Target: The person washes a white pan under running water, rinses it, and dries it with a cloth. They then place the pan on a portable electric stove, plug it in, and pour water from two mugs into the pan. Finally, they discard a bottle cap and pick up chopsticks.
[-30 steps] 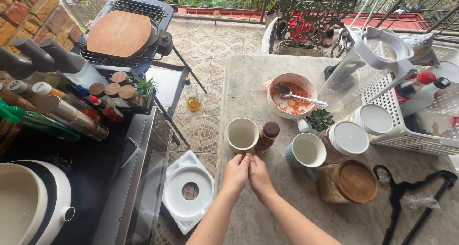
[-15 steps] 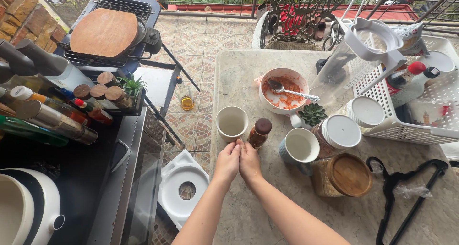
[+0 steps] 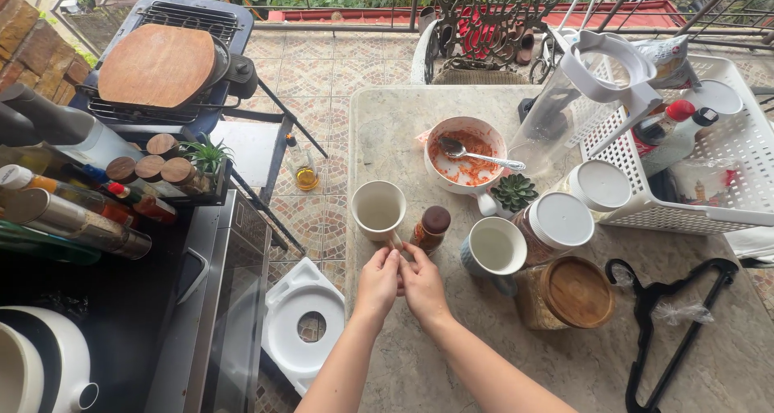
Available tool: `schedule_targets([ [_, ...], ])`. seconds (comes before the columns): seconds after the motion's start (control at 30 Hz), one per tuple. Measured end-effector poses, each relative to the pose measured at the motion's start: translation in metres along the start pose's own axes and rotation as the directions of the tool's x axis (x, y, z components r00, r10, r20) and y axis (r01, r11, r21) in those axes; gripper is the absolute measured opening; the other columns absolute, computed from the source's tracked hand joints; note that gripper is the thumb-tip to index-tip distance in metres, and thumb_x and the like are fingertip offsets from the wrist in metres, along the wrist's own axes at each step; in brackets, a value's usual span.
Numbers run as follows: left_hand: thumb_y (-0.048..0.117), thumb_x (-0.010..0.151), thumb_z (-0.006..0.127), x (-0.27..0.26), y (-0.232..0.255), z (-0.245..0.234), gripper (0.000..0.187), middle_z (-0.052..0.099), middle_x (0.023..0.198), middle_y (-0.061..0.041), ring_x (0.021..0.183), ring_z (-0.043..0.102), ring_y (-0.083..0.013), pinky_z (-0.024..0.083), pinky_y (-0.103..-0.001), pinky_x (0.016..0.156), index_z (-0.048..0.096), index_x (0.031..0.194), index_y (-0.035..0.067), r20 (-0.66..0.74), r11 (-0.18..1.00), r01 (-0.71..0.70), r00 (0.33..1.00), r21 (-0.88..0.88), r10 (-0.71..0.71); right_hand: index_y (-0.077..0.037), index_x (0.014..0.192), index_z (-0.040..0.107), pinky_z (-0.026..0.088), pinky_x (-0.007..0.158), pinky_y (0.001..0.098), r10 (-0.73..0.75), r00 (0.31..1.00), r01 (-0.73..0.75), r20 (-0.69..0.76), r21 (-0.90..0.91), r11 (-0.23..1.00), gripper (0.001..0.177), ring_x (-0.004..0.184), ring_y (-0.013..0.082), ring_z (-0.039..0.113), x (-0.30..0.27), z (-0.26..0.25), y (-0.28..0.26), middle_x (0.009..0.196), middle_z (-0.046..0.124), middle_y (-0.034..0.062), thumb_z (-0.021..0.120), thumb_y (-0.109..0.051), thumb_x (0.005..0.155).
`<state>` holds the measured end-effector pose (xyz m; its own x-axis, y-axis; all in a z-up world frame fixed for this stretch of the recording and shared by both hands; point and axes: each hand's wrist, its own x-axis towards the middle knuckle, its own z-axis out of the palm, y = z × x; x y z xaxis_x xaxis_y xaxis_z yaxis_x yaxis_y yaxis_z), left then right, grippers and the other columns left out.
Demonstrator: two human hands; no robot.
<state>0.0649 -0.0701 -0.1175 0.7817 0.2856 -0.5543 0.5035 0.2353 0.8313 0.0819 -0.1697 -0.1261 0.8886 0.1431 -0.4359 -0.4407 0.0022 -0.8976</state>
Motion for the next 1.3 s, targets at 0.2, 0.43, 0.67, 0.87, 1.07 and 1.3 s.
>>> schedule_targets([
  [0.2,0.023,0.089,0.069,-0.052,0.02,0.026,0.061,0.049,0.14,-0.017,0.129,0.047,-0.0355,0.037,-0.048,0.105,0.048,0.143,0.005,-0.274,0.787,-0.277,0.831,0.551,0.485,-0.001,0.124,0.075,0.056,0.063,0.0274,-0.075,0.991,0.046,-0.111,-0.243,0.969,0.034,0.068,0.0114,0.07,-0.063,-0.064,-0.005,0.089,0.08,0.0058,0.063,-0.016,0.096],
  [0.43,0.017,0.075,0.077,-0.053,0.096,0.062,0.07,0.05,0.139,-0.016,0.123,0.05,-0.0355,0.039,-0.051,0.098,0.051,0.139,0.011,0.14,0.342,-0.514,0.688,0.787,0.712,-0.006,0.144,0.049,0.058,0.059,0.0335,-0.174,0.868,-0.059,-0.465,-0.444,0.894,0.055,0.066,0.0179,0.071,-0.077,-0.139,-0.009,0.094,0.072,0.0104,0.063,-0.021,0.093],
  [0.67,0.003,0.082,0.067,-0.025,0.101,0.082,0.041,0.059,0.121,-0.012,0.112,0.057,-0.0339,0.052,-0.043,0.092,0.059,0.121,0.012,0.234,0.196,-0.386,0.816,0.902,0.529,-0.007,0.147,0.043,0.062,0.062,0.0408,0.226,0.875,-0.396,-0.429,-0.361,0.844,0.053,0.072,0.0256,0.075,-0.054,-0.145,-0.005,0.097,0.071,0.0176,0.052,-0.036,0.104],
  [0.87,0.006,0.081,0.069,0.006,0.104,0.088,0.035,0.061,0.115,-0.011,0.114,0.055,-0.0356,0.055,-0.045,0.086,0.058,0.114,0.008,0.236,0.264,-0.431,0.806,0.863,0.543,0.0,0.099,0.052,0.06,0.062,0.0415,0.244,0.932,-0.216,-0.267,0.13,0.968,0.032,0.07,0.0253,0.067,-0.035,-0.155,0.018,0.093,0.063,0.0129,0.043,-0.031,0.103],
  [1.07,0.006,0.086,0.065,0.035,0.114,0.096,0.034,0.061,0.115,-0.012,0.114,0.058,-0.0337,0.055,-0.043,0.088,0.059,0.12,0.009,0.255,0.189,-0.439,0.764,0.879,0.592,0.003,0.092,0.058,0.055,0.055,0.0353,0.178,0.956,-0.156,-0.232,0.109,0.982,0.041,0.063,0.0186,0.061,-0.023,-0.154,0.048,0.084,0.063,0.0127,0.046,-0.034,0.104],
  [1.3,0.003,0.084,0.066,0.046,0.118,0.099,0.054,0.059,0.12,-0.015,0.116,0.057,-0.0345,0.054,-0.043,0.091,0.053,0.137,0.009,0.263,0.188,-0.424,0.793,0.886,0.55,0.001,0.09,0.059,0.05,0.049,0.0308,0.109,0.976,-0.097,-0.188,0.071,0.993,0.042,0.059,0.0143,0.056,-0.021,-0.153,0.046,0.079,0.06,0.0085,0.045,-0.036,0.105],
])
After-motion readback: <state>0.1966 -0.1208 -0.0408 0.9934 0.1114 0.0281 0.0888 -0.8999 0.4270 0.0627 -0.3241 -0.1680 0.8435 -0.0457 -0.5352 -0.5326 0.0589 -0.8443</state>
